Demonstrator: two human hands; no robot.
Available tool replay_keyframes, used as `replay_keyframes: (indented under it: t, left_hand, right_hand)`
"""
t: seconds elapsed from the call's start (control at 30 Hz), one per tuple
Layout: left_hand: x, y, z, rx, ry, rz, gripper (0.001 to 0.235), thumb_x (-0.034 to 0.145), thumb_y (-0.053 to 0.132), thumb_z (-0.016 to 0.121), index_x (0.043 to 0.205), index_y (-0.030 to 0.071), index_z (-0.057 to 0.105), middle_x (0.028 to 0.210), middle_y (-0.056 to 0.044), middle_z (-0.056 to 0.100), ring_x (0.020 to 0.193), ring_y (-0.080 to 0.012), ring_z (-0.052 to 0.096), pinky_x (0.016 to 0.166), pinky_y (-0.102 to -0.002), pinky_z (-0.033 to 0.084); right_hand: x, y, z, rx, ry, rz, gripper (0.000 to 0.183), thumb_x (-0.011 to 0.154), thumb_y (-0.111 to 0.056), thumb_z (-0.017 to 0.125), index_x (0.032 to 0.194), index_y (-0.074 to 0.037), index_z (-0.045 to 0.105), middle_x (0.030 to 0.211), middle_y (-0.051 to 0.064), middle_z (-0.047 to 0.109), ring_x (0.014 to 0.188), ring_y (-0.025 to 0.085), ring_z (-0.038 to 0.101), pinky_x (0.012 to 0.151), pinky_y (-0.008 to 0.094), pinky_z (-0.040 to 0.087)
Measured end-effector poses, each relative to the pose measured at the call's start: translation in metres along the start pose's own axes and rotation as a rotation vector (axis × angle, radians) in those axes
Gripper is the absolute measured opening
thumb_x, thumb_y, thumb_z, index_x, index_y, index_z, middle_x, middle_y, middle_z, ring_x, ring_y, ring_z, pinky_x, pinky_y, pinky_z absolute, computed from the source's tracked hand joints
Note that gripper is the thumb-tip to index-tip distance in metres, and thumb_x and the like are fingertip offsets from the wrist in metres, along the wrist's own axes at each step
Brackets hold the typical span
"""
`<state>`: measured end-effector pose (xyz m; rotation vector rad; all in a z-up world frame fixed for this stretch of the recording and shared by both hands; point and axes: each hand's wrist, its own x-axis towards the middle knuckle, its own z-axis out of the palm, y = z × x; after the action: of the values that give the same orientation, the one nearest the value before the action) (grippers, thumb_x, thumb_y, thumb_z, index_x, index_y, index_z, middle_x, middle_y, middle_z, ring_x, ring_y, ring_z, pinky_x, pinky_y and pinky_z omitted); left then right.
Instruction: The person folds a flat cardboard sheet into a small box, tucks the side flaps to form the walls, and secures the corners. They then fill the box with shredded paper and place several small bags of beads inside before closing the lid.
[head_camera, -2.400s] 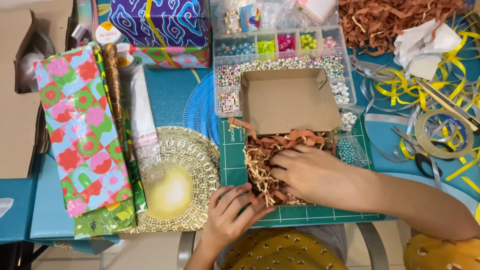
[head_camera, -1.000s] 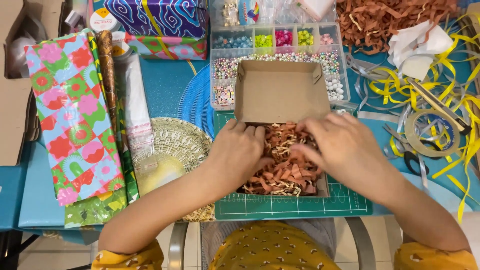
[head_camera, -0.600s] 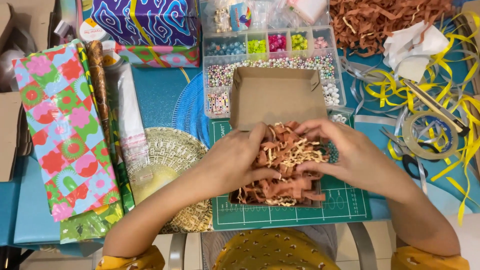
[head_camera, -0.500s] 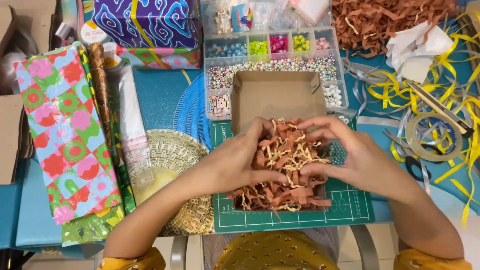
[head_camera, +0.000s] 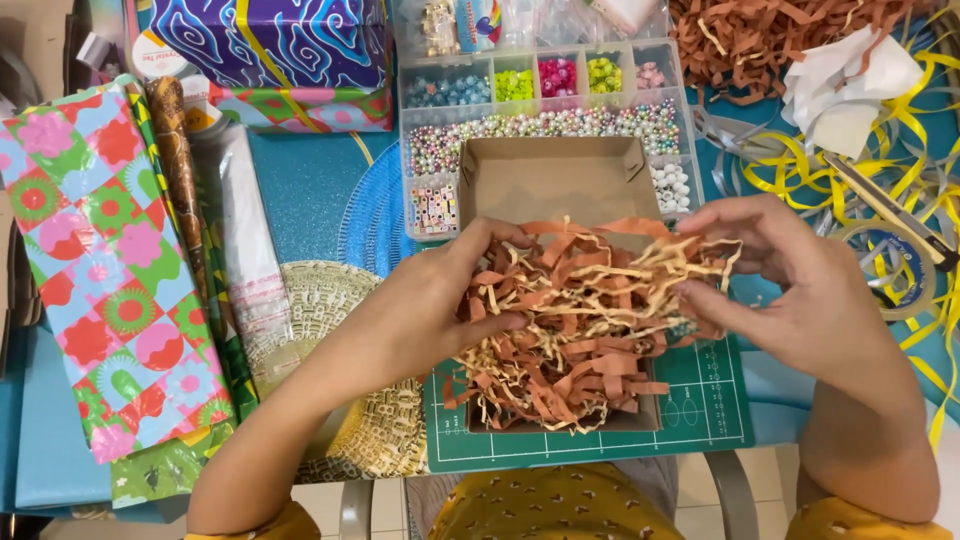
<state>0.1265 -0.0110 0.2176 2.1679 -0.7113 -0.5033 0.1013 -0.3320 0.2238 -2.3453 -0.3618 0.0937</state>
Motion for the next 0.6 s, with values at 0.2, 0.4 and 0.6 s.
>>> replay_keyframes:
  t: [0.2,0.4,0.6]
  left_hand:
    - [-0.002,0.006,0.005,0.129,-0.010,0.159,0.078,0.087,0.058,0.060,0.150,0.018,0.038,0.140,-0.014,0.059,0.094,-0.0267,0.073,0.074,-0.044,0.065]
    - [-0.032,0.031,-0.013,0.481,0.240,0.188,0.088,0.090,0.060,0.067,0.153,0.009,0.034,0.143,-0.023,0.046,0.109,-0.0365,0.062,0.086,-0.053,0.054]
    - [-0.037,0.033,0.016,0.302,-0.087,0.555,0.031,0.109,0.031,0.054,0.092,0.005,0.058,0.088,-0.013,0.067,0.079,-0.0353,0.062,0.079,-0.044,0.049]
  right_hand:
    - [-0.003,0.013,0.036,-0.194,-0.124,-0.304,0.053,0.081,-0.040,0.081,0.125,-0.014,0.067,0.107,0.003,0.073,0.090,0.017,0.072,0.074,0.033,0.057]
    - [-0.008,-0.002,0.006,-0.302,-0.014,-0.496,0.056,0.074,-0.043,0.085,0.119,-0.016,0.068,0.137,0.009,0.066,0.118,0.027,0.067,0.099,0.044,0.051]
    - [-0.018,-0.024,0.034,-0.148,-0.214,-0.759,0.023,0.097,-0.030,0.064,0.114,-0.015,0.068,0.106,0.003,0.075,0.090,0.021,0.070,0.087,0.043,0.052]
